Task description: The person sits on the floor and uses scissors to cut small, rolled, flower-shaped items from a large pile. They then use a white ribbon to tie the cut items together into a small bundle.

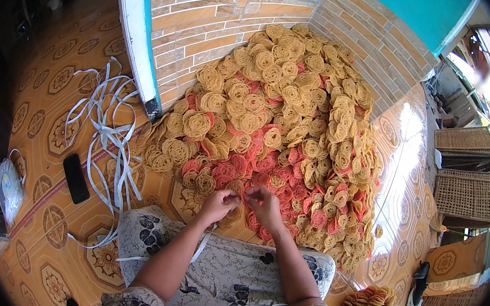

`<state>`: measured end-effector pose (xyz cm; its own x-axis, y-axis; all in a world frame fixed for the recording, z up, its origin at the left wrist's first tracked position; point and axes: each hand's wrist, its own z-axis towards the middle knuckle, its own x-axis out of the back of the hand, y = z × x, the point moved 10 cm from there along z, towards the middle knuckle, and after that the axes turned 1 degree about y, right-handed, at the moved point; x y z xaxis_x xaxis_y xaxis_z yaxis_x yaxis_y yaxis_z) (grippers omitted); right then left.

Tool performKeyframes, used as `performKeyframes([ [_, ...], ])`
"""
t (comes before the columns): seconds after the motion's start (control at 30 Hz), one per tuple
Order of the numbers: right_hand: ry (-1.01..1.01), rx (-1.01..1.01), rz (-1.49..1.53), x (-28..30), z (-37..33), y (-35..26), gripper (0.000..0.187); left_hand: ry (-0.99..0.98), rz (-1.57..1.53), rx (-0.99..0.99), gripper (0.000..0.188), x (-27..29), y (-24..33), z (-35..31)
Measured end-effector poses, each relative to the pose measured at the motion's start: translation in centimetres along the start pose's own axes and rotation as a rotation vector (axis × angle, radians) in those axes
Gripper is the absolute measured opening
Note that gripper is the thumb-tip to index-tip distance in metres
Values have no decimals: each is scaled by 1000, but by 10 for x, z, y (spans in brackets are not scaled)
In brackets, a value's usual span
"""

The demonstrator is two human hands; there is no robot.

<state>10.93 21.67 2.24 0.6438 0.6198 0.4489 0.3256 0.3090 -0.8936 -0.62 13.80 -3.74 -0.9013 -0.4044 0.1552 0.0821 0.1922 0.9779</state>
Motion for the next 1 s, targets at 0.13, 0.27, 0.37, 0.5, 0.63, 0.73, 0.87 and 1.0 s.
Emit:
performKeyframes([
  [0.13, -27, 46, -93, -6, -6, -14, 15, 139, -9, -211, 22, 14, 26, -1],
  [0.27, 125, 31, -12, 10, -2, -5, 14, -167, 262, -50, 27, -13, 3, -3],
  [0.37, 149, 85, -97, 19, 8, 11, 16, -100, 331, -49, 25, -6, 1, -3],
  [0.5, 573, 97, -818, 76, 24, 28, 24, -49, 118, -55, 23, -4, 6, -5],
  [0.63, 420, 26, -801, 84, 40, 64, 29, -40, 82, 1, 21, -1, 5, -5],
  [0.73, 433, 11, -695, 86, 38, 73, 28, -41, 36, 47, 20, -1, 0, -4],
  [0.87, 496, 84, -766, 82, 31, 58, 24, -47, 197, 10, 21, -3, 1, -3],
  [1.0, 592, 69, -652, 93, 20, 37, 25, -23, 66, 13, 20, 0, 3, -4],
])
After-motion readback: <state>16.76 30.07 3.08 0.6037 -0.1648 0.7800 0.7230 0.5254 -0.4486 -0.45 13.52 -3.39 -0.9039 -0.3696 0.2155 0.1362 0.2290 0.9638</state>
